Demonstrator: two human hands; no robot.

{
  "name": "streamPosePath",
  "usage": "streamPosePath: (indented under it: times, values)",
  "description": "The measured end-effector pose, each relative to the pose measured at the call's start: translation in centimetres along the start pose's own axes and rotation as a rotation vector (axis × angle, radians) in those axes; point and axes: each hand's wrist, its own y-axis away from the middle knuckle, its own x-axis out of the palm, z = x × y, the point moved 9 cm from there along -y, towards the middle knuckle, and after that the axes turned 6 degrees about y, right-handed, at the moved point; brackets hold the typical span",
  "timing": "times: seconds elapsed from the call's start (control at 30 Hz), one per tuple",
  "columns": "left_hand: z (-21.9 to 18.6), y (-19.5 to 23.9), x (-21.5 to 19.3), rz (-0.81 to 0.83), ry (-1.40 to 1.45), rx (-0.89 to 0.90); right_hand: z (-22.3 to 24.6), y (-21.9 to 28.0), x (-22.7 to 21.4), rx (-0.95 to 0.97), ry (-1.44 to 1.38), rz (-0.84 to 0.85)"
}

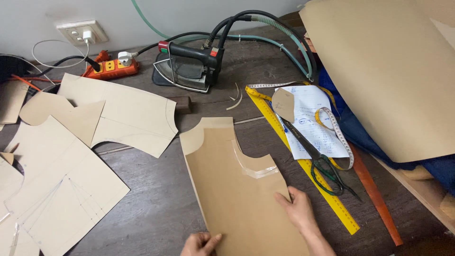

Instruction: The person aligns two brown paper pattern pieces on a worktable and secures them with clear tape. They then place a smaller pattern piece over the neckline area and tape it in place, adjusting the edges to ensure alignment.

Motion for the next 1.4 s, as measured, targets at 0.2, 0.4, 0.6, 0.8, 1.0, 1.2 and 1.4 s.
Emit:
streamPosePath:
  times: [0.2, 0.4, 0.6, 0.8, 1.0, 1.2, 1.4]
  values:
    - [0.9, -0.6, 6.2, 0.235, -0.093, 0.118, -2.3, -4.2, -1.3, 0.135, 0.178, 0.120]
    - [-3.2, 0.0, 3.9, 0.189, -0.261, 0.261, 1.7, -6.3, -4.0, -0.340, 0.474, 0.170]
    - [-9.3, -1.2, -5.5, -0.255, -0.219, 0.425, 5.7, -3.9, -4.9, -0.114, 0.354, 0.391]
    - [-12.2, -1.5, -12.7, -0.606, 0.083, 0.406, 3.4, -5.1, -4.4, -0.106, 0.192, 0.373]
    - [-11.0, -1.7, -11.5, -0.520, 0.344, 0.256, 3.7, -4.6, -4.5, -0.081, 0.136, 0.370]
    - [-9.0, -4.0, -10.8, -0.463, 0.440, 0.331, 3.3, -4.2, -3.7, -0.055, 0.070, 0.452]
    - [-13.1, -1.4, -11.9, -0.625, -0.074, 0.559, 2.9, -5.6, -5.3, -0.230, 0.147, 0.260]
